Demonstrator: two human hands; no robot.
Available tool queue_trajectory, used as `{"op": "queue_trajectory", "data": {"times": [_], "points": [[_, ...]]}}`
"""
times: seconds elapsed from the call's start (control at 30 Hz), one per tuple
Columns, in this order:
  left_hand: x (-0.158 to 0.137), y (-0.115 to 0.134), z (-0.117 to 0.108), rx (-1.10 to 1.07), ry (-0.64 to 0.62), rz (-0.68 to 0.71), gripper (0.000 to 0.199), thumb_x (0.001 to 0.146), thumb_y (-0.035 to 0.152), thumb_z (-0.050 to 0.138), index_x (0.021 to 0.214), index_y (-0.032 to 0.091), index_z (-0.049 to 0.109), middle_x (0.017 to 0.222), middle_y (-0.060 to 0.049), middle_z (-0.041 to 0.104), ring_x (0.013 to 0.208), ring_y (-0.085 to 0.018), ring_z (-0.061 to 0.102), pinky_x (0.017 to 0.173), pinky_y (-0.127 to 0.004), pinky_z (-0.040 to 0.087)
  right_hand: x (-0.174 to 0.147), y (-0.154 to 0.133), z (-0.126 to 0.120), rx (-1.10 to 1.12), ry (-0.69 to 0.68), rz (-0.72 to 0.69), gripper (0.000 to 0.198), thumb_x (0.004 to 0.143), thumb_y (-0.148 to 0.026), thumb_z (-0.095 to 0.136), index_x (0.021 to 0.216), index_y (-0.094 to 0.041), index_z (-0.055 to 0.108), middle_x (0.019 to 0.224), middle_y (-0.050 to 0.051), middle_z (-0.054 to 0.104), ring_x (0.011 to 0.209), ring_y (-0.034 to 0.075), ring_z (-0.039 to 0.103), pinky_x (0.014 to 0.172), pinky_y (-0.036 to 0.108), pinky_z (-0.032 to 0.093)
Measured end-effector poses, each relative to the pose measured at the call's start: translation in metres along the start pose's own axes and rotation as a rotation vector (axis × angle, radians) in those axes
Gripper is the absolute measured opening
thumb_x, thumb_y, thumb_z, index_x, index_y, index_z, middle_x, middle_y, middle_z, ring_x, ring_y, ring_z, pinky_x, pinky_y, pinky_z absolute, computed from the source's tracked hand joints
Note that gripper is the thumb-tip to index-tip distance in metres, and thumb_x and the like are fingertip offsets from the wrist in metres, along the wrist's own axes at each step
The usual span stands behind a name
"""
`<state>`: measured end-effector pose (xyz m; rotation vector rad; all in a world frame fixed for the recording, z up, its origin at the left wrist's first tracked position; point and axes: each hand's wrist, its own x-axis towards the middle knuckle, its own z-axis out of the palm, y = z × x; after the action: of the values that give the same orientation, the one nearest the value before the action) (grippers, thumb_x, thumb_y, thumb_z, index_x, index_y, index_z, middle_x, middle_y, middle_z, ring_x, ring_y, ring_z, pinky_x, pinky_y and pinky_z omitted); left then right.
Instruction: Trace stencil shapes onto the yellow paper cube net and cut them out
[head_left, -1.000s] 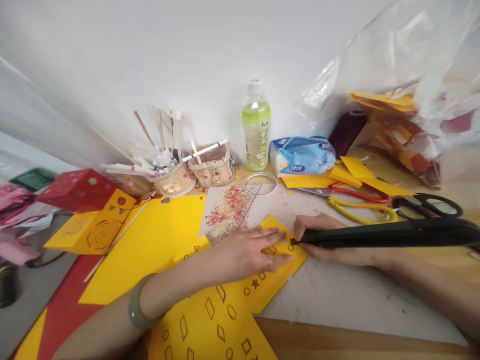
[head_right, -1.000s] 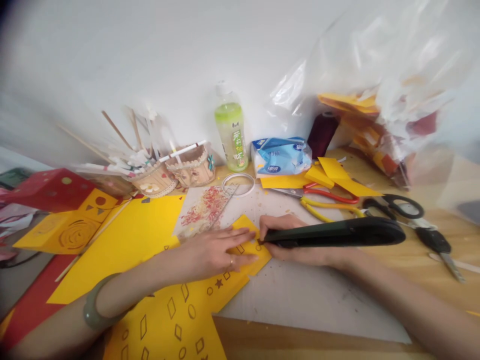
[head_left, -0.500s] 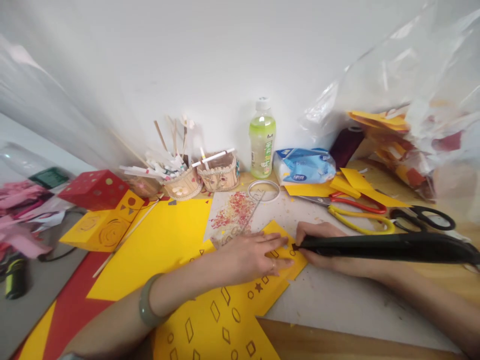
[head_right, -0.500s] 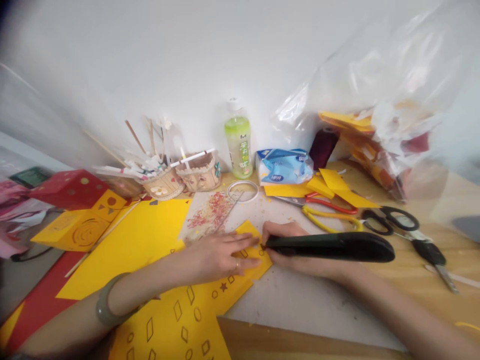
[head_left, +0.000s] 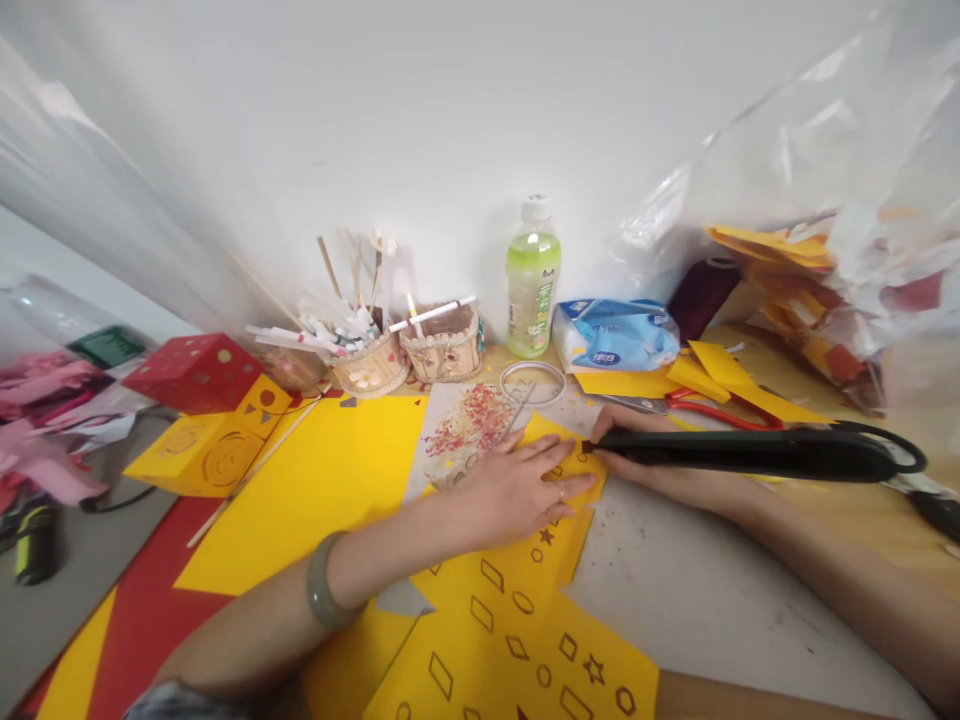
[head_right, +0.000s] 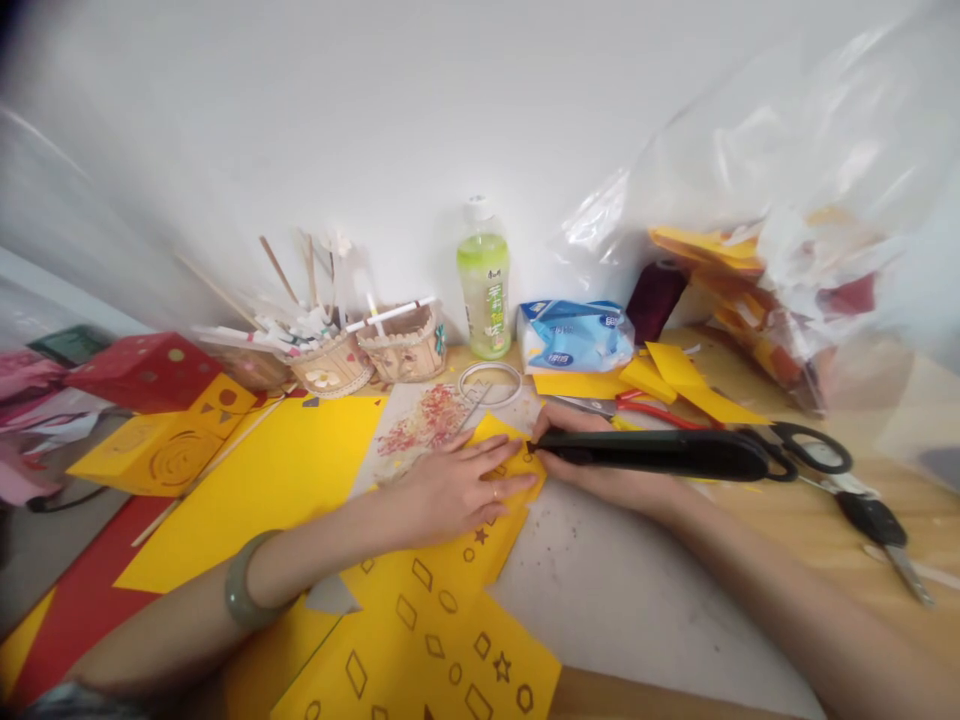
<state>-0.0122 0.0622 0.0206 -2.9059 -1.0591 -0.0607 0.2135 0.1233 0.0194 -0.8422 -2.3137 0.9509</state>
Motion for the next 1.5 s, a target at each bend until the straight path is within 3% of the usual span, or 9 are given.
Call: {"op": "queue_trajectory", "data": {"times": [0.7, 0.97, 1.03, 1.17, 1.37, 1.5], "points": [[-0.004, -0.005, 0.003, -0.062, 0.048, 0.02, 0.037, 0.1, 0.034, 0.037, 0.134, 0.027, 0.048, 0.144, -0.014, 0.041, 0.132, -0.024, 0.042, 0.108, -0.049, 0.03, -0.001, -0.004, 0.004, -0.068, 0.033, 0.005, 0.012, 0.081, -0.027, 0.059, 0.077, -0.021, 0.049, 0.07, -0.002, 0.056, 0.062, 0.013, 0.047, 0.056, 0.025, 0.036], [-0.001, 0.011, -0.007, -0.079, 0.016, -0.052, 0.038, 0.098, 0.036, 0.042, 0.132, 0.022, 0.052, 0.14, -0.019, 0.045, 0.129, -0.03, 0.044, 0.105, -0.05, 0.034, 0.0, -0.013, 0.005, -0.07, 0.037, 0.038, 0.009, 0.081, -0.024, 0.057, 0.078, -0.021, 0.05, 0.067, -0.004, 0.053, 0.06, 0.012, 0.045, 0.053, 0.024, 0.035], [-0.002, 0.013, -0.011, -0.131, 0.035, -0.062, 0.039, 0.097, 0.038, 0.042, 0.13, 0.02, 0.054, 0.135, -0.018, 0.05, 0.126, -0.03, 0.048, 0.103, -0.047, 0.039, 0.0, -0.016, 0.003, -0.056, 0.021, 0.032, 0.008, 0.081, -0.023, 0.058, 0.08, -0.022, 0.05, 0.069, -0.004, 0.053, 0.062, 0.013, 0.046, 0.055, 0.024, 0.035], [-0.005, 0.002, -0.011, -0.21, 0.087, -0.047, 0.036, 0.101, 0.027, 0.033, 0.129, 0.017, 0.053, 0.125, -0.007, 0.062, 0.109, -0.018, 0.061, 0.096, -0.033, 0.048, 0.0, -0.014, 0.0, -0.005, -0.021, 0.012, 0.008, 0.087, -0.028, 0.055, 0.084, -0.022, 0.05, 0.079, -0.002, 0.057, 0.071, 0.015, 0.051, 0.062, 0.026, 0.039], [-0.004, -0.012, 0.006, -0.119, 0.093, 0.054, 0.035, 0.097, 0.033, 0.044, 0.129, 0.026, 0.055, 0.14, -0.013, 0.046, 0.129, -0.029, 0.045, 0.103, -0.045, 0.04, -0.001, -0.006, -0.001, 0.014, -0.037, -0.014, 0.011, 0.088, -0.033, 0.055, 0.085, -0.022, 0.051, 0.08, -0.001, 0.058, 0.073, 0.016, 0.052, 0.065, 0.027, 0.04], [-0.004, -0.013, 0.01, -0.047, 0.076, 0.071, 0.036, 0.099, 0.034, 0.04, 0.134, 0.03, 0.05, 0.142, -0.012, 0.043, 0.129, -0.028, 0.044, 0.102, -0.044, 0.04, -0.001, -0.005, 0.0, -0.008, -0.013, -0.021, 0.013, 0.086, -0.033, 0.056, 0.082, -0.022, 0.051, 0.077, -0.001, 0.058, 0.071, 0.016, 0.051, 0.063, 0.027, 0.041]]}}
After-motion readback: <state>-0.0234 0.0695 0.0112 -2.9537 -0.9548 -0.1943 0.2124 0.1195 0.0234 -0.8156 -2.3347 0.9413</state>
